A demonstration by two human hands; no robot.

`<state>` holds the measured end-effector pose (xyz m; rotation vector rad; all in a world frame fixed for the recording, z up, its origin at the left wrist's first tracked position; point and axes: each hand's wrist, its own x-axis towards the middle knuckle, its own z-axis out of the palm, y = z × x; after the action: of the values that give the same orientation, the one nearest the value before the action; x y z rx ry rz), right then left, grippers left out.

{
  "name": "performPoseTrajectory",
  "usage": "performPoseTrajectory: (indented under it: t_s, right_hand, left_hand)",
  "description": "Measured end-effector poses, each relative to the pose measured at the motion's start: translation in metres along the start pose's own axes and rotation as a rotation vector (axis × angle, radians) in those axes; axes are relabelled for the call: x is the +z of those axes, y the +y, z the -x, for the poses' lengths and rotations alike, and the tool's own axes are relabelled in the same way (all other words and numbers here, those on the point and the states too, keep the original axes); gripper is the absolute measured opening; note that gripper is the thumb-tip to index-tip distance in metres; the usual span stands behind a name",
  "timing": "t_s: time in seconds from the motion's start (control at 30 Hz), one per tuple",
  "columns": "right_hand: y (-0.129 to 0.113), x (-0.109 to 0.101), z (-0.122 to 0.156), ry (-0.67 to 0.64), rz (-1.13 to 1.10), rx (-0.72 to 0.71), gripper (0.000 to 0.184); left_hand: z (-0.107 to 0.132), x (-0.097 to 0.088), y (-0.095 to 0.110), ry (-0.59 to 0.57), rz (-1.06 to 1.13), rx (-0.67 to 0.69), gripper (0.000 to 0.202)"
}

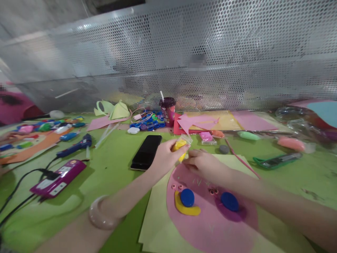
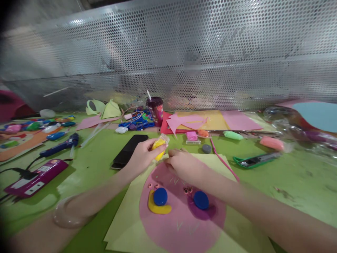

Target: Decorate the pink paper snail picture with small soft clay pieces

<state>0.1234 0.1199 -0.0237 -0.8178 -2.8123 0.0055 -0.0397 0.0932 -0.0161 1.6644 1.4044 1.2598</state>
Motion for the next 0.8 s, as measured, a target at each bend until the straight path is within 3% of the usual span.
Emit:
performPoseTrajectory:
  t_s: [0.33, 0.63, 0.8]
  right_hand:
    - [-0.011, -0.012, 0.003, -0.142, 0.083, 0.027, 0.019]
    - [-0.012, -0.02, 0.006, -0.12, 0.078, -0.005, 0.023]
    - [-0.01, -0.024, 0.01, -0.135, 0.133, -0.07, 0.012]
  left_hand:
    - [0.001, 0.0, 0.002, -0.004, -0.006, 0.011, 0.025]
    - [0.002, -0.001, 0.002, -0.01, 0.006, 0.007, 0.025]
    - [0.002, -0.001, 0.003, -0.011, 0.008, 0.0, 0.026]
